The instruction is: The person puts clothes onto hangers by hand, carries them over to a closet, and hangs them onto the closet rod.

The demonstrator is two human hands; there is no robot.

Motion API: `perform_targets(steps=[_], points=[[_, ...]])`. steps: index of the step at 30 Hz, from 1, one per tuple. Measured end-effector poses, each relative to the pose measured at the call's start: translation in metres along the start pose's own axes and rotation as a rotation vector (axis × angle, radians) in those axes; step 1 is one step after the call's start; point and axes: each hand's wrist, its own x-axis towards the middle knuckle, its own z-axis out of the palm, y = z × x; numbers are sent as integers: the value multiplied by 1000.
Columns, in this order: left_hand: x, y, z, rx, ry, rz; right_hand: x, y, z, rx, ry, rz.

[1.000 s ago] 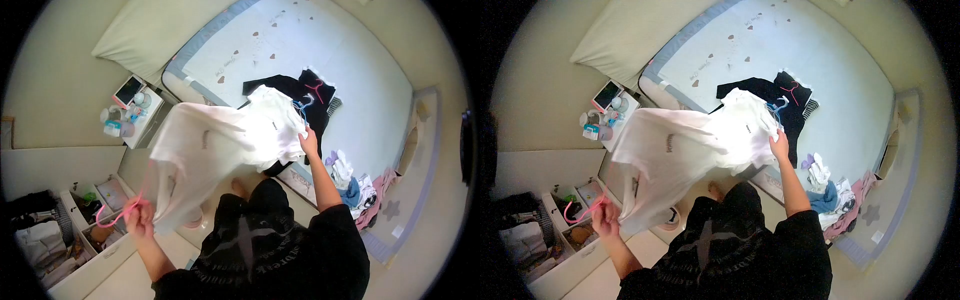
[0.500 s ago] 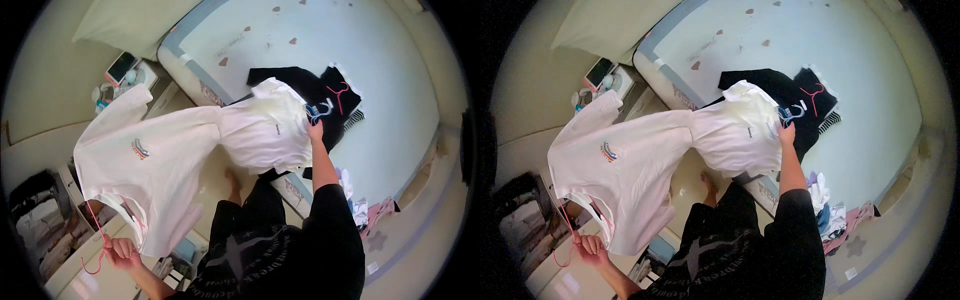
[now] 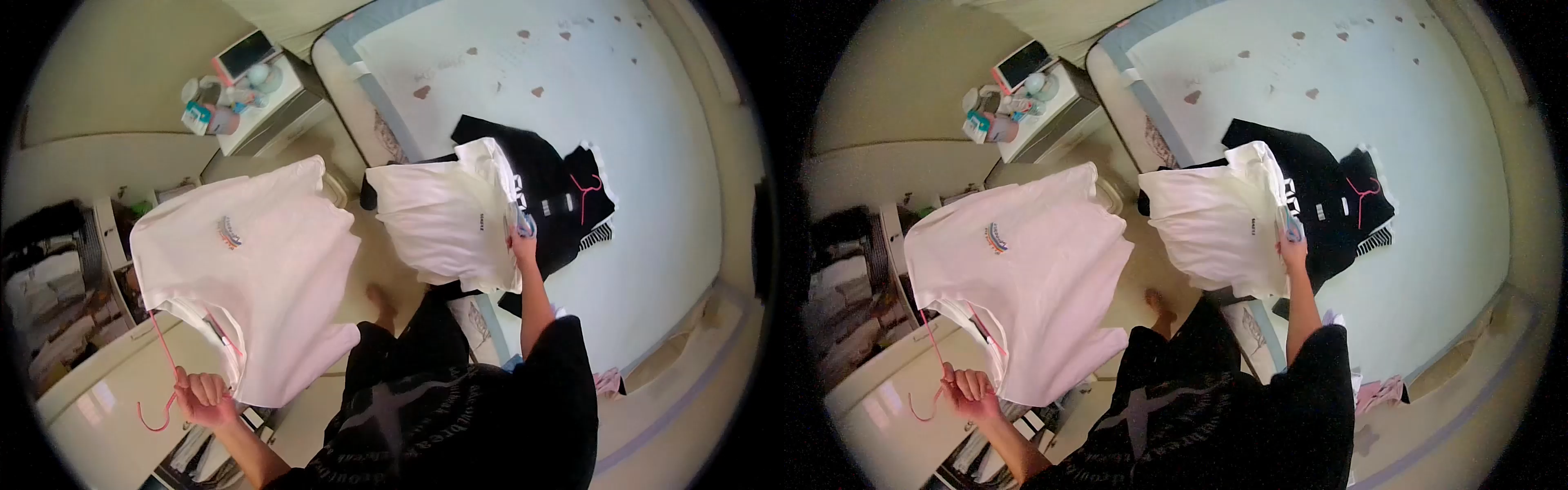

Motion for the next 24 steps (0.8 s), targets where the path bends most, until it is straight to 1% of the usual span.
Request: perform_targets(steps=[3,5,7,9,10,12,14,15,18,21,24], points=[[-1,-2,-15,-4,40,24,-55,-65,36,-144,-127,60],[-4,0,-28,1,78,40,-86,-97,62,-54,-264,28],[-10,-2,-37,-38,232,34,-121,-138,89,20,-390,-3],[-19,0,-50,-46,409,60,-169,-199,136,68,-545,-51],[-21,-3,-59,-60,364,53,-182,-212,148,79,-601,-16],[-29,-5,-99,-99,265,55,-226,-241,183,118,-729,-30],[-34,-8,-122,-43,336,60,-255,-247,212,142,-862,-18],[-37,-8,-125,-23,395,52,-269,-249,227,134,-899,-47],[-37,8,-119,53,427,10,-314,-273,266,114,-1007,-82],[-38,28,-127,-22,402,-12,-365,-296,308,106,-1041,-81],[-41,43,-139,7,316,7,-388,-311,339,120,-1135,-151]])
